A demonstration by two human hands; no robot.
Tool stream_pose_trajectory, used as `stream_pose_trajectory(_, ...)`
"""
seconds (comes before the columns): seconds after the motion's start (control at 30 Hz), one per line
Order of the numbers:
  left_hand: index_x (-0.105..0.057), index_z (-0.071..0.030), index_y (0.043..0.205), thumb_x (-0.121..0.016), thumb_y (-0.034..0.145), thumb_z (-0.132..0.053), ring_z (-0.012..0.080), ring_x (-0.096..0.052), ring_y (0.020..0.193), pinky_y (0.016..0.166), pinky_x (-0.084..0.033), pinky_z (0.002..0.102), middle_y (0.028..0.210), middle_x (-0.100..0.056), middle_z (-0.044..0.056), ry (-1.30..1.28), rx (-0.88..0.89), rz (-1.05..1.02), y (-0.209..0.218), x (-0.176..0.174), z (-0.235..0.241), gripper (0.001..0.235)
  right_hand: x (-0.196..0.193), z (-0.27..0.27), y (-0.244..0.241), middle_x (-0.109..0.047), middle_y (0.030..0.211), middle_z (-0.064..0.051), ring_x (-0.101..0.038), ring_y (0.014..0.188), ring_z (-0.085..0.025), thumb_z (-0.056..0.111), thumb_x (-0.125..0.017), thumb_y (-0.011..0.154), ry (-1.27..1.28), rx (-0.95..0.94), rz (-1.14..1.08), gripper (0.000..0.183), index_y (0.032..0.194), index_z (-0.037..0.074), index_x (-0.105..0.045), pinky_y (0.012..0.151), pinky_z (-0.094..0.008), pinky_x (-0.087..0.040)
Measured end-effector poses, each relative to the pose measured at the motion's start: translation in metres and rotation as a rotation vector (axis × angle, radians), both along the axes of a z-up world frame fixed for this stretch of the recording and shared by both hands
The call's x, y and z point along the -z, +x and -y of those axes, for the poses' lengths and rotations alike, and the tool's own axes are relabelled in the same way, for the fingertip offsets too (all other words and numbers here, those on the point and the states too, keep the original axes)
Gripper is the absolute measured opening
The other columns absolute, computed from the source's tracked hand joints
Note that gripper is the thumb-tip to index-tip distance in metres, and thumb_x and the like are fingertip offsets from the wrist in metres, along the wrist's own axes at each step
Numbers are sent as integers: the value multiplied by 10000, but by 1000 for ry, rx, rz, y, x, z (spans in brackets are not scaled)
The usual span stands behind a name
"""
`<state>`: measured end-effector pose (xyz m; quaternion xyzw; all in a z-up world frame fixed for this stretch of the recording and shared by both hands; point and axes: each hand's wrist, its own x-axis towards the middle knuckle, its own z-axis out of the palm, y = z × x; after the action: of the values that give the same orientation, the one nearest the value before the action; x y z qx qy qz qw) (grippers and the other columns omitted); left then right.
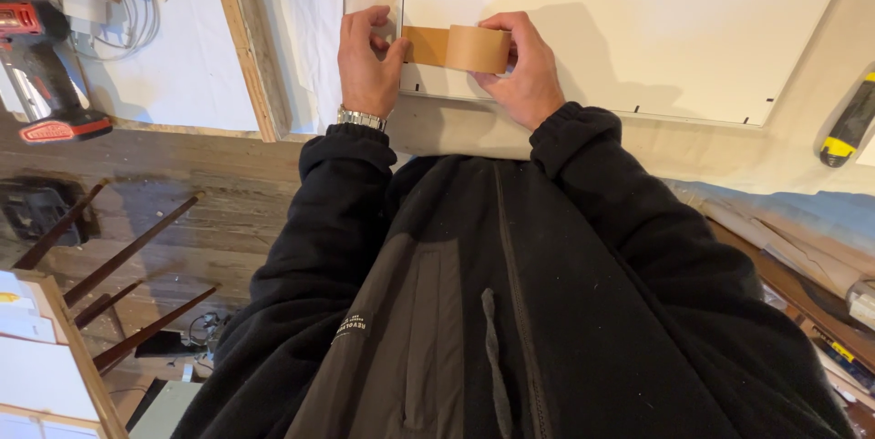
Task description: Assembling and sealing the back of a picture frame with artwork.
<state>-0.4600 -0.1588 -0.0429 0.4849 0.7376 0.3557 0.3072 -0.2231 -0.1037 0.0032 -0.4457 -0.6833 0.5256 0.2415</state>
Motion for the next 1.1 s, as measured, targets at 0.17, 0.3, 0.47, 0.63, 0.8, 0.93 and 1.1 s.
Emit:
stream_pose_trajectory(0.17,-601,-57,1273,-800,862,0,116,-575,820,761,-584,275,1172,-589,56,-68,-21,-8,0,11,-3,460,-8,-3,20,-670,1202,-86,-696,1055,-222,72,-861,903,53,6,85,473,1249,72,-539,891,-341,-601)
stream_pose_trajectory(0.3,-605,-55,1269,-799,854,6,108,-574,816,759,-585,273,1168,-602,59,-81,-19,5,-1,11,-2,462,-13,-10,79,-685,1203,-66,-700,1058,-222,96,-864,904,96,-2,112,455,1241,74,-559,907,-345,-593)
stream_pose_trajectory(0.47,-605,-51,1293,-784,864,65,149,-607,906,789,-561,296,1182,-617,86,15,-27,10,-9,38,3,479,-26,-24,204,-649,1190,-97,-575,1144,-290,125,-867,851,207,-31,390,458,1239,94,-625,1003,-431,-515)
stream_pose_trajectory(0.63,-583,-33,1322,-814,894,26,166,-635,988,818,-571,311,1221,-612,94,-31,14,-59,-17,35,6,490,-39,-33,338,-656,1252,-93,-559,1250,-322,136,-850,890,242,8,539,425,1252,94,-631,1068,-437,-496)
stream_pose_trajectory(0.8,-576,-25,1327,-856,919,-33,215,-628,1027,891,-552,374,1235,-582,113,-124,24,-210,-10,17,2,495,-37,-42,429,-623,1233,-132,-578,1202,-346,157,-859,887,254,48,696,471,1304,90,-649,995,-451,-498)
stream_pose_trajectory(0.93,-596,-30,1333,-868,917,-41,259,-593,1148,995,-519,419,1315,-540,136,-176,37,-383,-10,14,3,498,-32,-47,462,-653,1177,-109,-610,1146,-345,185,-847,928,218,18,685,404,1267,95,-647,977,-452,-510)
stream_pose_trajectory(1.1,-597,-23,1312,-875,935,-64,286,-573,1186,1014,-501,433,1338,-530,149,-236,32,-480,-16,15,3,470,-19,-44,482,-680,1151,-98,-624,1122,-356,186,-837,932,255,-1,616,379,1246,103,-644,943,-461,-515)
